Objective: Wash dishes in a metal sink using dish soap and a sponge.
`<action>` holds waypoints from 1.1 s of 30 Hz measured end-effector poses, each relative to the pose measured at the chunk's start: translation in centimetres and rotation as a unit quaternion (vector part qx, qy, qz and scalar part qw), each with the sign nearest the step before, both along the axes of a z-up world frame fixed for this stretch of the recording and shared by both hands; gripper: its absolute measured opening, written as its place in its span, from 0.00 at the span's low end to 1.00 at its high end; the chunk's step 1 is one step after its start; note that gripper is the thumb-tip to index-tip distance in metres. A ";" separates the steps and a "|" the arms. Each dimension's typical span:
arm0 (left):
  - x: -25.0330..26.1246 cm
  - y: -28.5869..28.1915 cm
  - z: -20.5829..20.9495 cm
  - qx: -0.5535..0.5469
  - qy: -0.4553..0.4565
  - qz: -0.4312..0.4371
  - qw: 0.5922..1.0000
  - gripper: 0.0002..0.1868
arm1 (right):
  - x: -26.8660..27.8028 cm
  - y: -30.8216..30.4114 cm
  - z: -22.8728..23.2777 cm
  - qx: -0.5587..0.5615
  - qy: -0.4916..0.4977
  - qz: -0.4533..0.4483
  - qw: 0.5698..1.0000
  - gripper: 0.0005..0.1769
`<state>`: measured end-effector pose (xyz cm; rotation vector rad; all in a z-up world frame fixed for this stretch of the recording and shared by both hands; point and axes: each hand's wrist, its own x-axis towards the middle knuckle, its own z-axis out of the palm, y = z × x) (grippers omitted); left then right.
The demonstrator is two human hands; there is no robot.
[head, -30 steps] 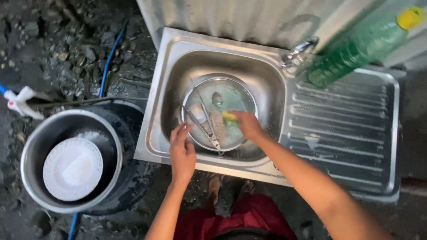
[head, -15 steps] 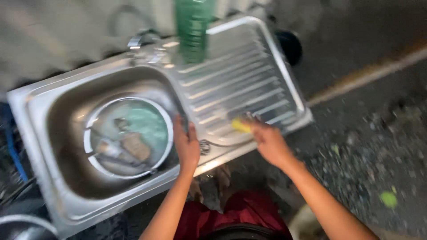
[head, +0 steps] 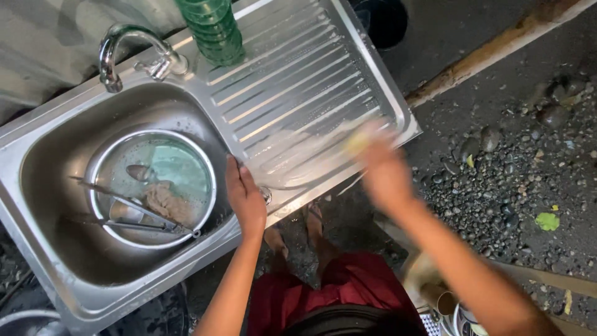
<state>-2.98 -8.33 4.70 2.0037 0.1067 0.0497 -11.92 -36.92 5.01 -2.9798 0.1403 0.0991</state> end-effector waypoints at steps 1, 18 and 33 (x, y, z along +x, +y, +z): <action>0.1 0.1 -0.3 0.002 0.001 0.003 1.000 0.26 | 0.3 -1.2 -1.8 0.002 0.001 0.003 1.000 0.30; 3.0 4.6 -4.9 0.091 0.275 -0.135 0.948 0.43 | 2.8 -7.5 -1.9 -0.095 -0.135 -0.002 0.986 0.21; 7.7 -9.0 6.4 0.453 0.209 -0.251 0.830 0.73 | 14.8 -1.6 -7.6 0.095 -0.186 -0.067 0.976 0.45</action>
